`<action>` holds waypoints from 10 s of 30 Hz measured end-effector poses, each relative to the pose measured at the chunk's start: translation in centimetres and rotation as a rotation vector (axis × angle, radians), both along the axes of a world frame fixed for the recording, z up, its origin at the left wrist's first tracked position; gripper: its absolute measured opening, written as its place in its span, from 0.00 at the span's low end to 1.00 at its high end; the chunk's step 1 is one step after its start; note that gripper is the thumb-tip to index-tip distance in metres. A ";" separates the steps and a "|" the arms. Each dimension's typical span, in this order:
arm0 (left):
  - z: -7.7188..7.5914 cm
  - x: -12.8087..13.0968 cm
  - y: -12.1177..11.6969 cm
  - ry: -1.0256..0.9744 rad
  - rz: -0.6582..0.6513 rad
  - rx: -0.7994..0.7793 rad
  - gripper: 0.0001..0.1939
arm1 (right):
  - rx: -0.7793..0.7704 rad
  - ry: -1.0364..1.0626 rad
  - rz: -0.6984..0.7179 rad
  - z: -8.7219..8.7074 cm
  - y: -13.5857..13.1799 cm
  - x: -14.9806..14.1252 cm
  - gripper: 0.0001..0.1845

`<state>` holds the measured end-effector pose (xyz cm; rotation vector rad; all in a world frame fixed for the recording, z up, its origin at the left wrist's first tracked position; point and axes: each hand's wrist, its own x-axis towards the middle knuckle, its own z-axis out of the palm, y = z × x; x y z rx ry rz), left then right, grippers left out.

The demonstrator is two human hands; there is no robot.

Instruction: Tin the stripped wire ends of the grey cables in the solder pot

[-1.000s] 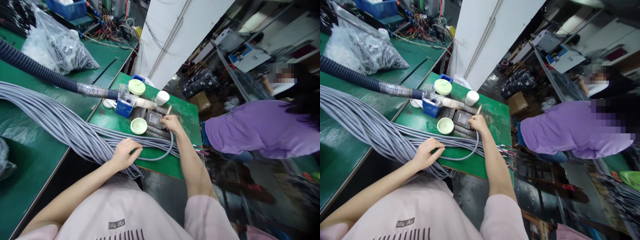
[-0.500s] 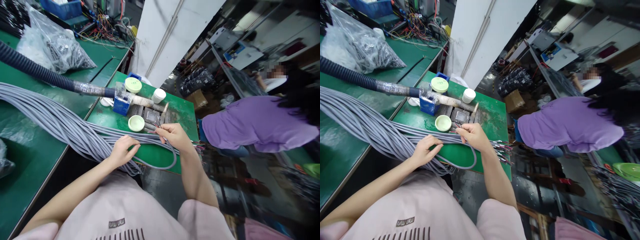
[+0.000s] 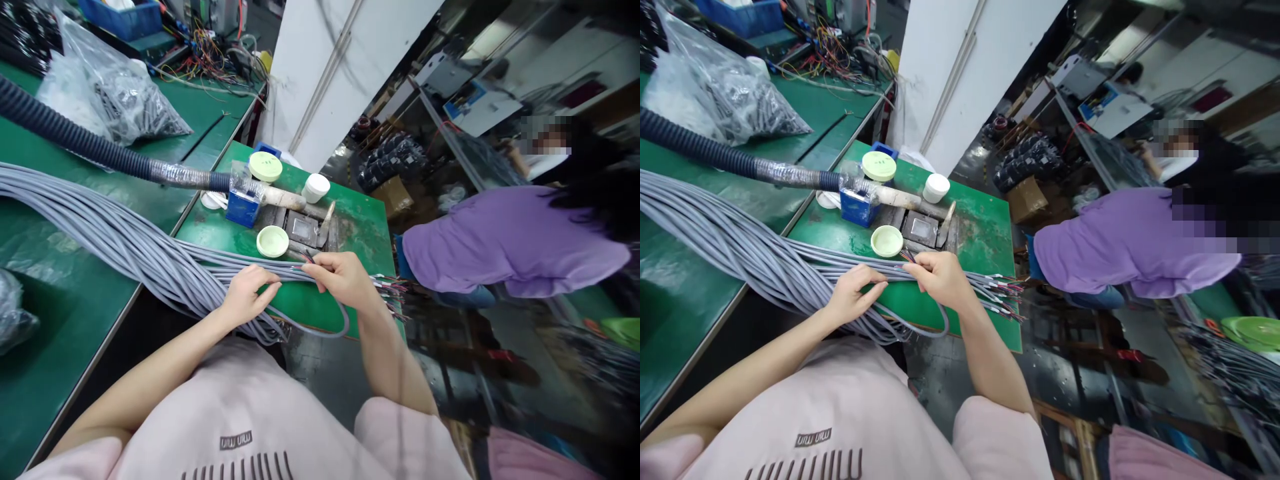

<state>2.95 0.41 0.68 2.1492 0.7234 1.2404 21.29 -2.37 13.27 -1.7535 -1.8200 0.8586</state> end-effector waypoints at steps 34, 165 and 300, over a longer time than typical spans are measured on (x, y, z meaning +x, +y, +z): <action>1.8 1.7 -0.1 0.346 -0.163 0.001 0.06 | 0.007 1.306 -0.719 -12.2 -7.6 1.0 0.14; -1.1 -2.7 -0.6 0.311 0.117 0.172 0.09 | 0.150 -0.600 -0.467 -11.9 12.3 7.9 0.10; 3.1 0.4 -0.8 -0.776 -0.380 -0.861 0.23 | 0.669 -0.210 0.201 0.0 1.5 -7.5 0.11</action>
